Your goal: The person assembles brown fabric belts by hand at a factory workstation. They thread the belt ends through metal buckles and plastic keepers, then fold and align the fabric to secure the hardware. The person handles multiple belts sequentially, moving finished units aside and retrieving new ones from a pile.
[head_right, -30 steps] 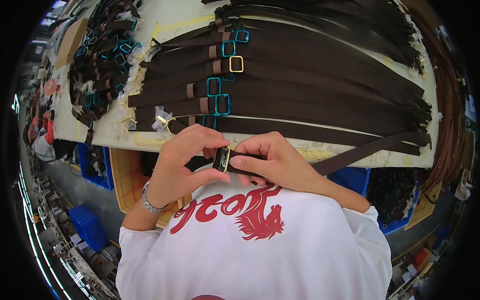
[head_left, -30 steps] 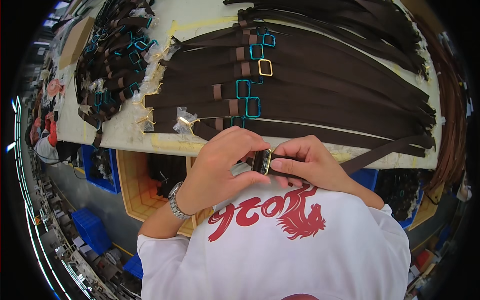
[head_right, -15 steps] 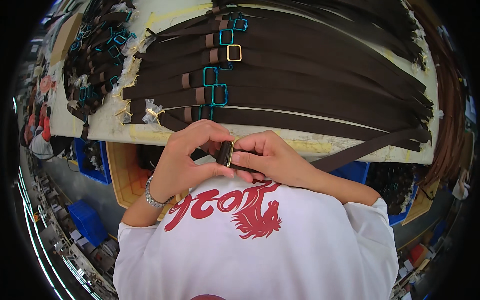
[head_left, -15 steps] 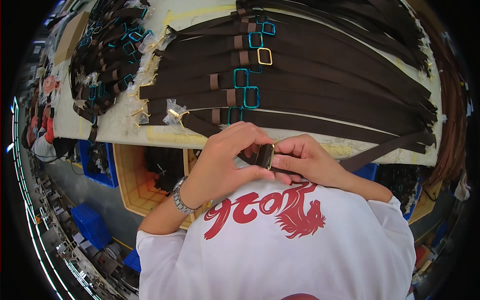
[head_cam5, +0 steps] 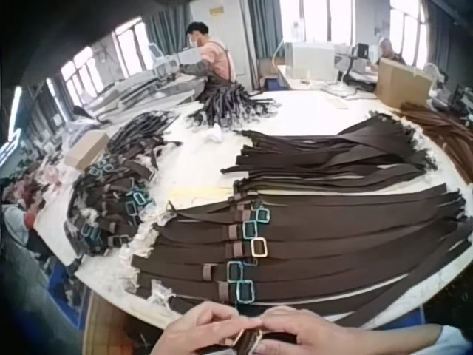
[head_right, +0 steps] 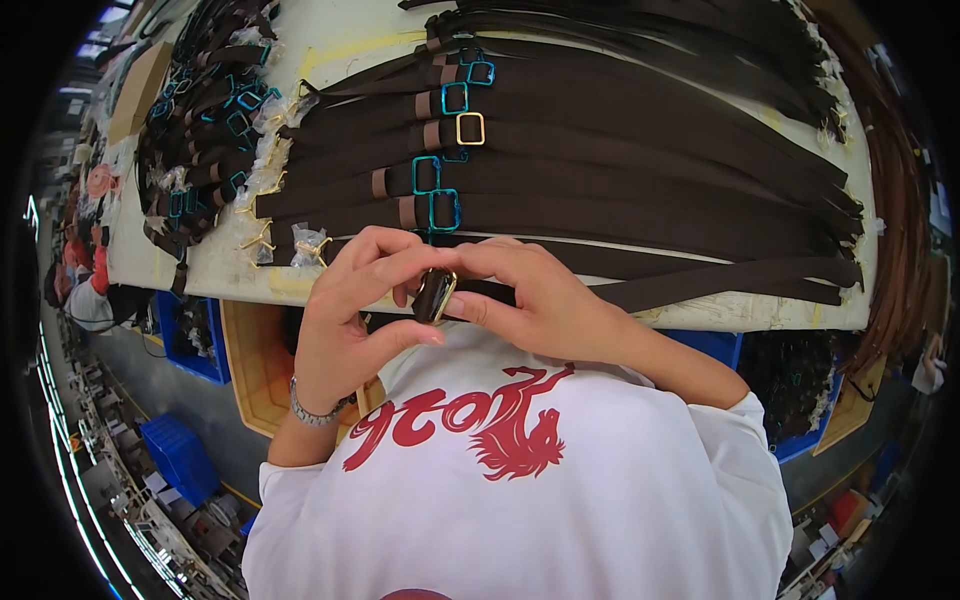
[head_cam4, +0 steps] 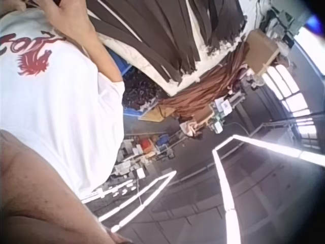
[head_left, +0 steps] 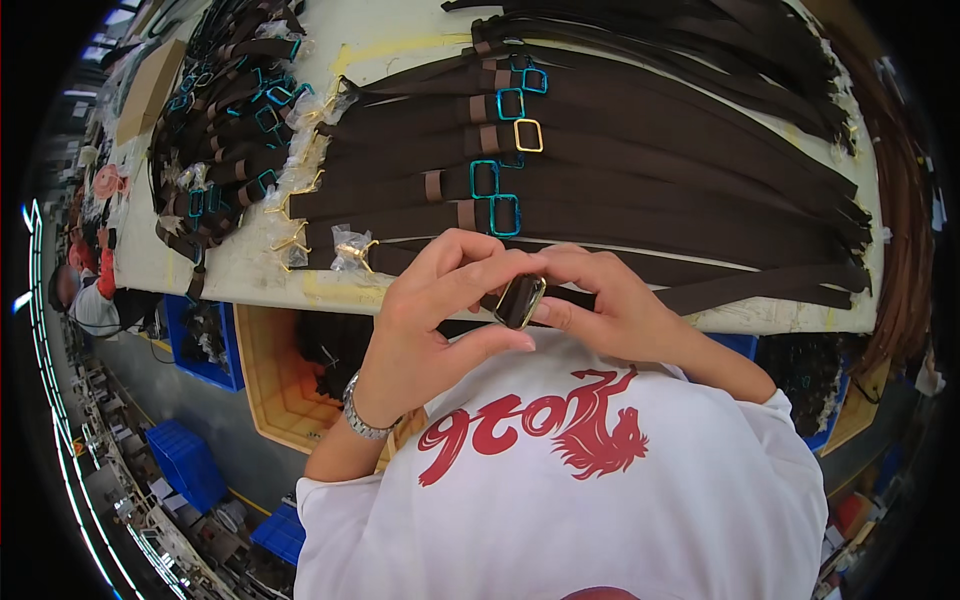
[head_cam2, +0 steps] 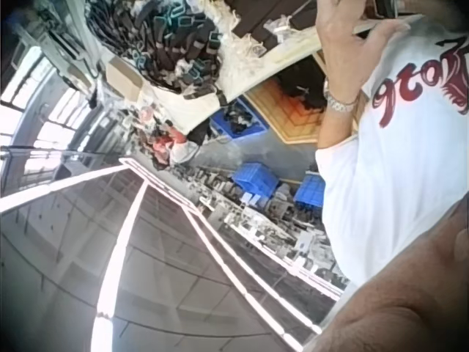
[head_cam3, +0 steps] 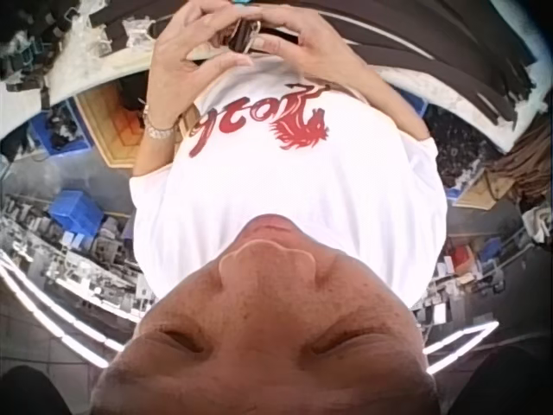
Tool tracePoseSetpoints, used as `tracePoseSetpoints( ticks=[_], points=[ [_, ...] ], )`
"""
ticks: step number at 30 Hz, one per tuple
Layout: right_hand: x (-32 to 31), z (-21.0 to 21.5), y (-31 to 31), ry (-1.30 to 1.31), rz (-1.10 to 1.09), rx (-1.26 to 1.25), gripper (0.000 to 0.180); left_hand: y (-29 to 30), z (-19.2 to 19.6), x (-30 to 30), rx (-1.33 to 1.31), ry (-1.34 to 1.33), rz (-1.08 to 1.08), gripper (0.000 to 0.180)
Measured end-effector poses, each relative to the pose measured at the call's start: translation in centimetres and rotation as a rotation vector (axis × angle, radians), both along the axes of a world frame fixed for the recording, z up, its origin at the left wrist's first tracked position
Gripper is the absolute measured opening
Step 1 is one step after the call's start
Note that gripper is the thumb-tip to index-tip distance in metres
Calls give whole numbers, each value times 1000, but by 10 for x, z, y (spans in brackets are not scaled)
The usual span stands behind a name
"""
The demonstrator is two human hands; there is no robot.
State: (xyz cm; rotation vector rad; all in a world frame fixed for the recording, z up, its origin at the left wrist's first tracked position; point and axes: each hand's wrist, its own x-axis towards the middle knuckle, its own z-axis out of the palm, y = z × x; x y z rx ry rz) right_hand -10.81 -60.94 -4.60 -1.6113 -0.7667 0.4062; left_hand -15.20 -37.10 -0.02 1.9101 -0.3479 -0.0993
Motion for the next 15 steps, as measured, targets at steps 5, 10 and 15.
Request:
tracePoseSetpoints(
  ticks=[5,10,15],
  points=[
    [8,19,4,209,23,51,15,-4,3,-8,131,-320,187,30],
    [28,40,12,263,185,67,28,-14,14,-4,205,-484,282,22],
    [43,70,4,-222,91,-209,42,-6,31,10,-19,-522,345,18]
  ],
)
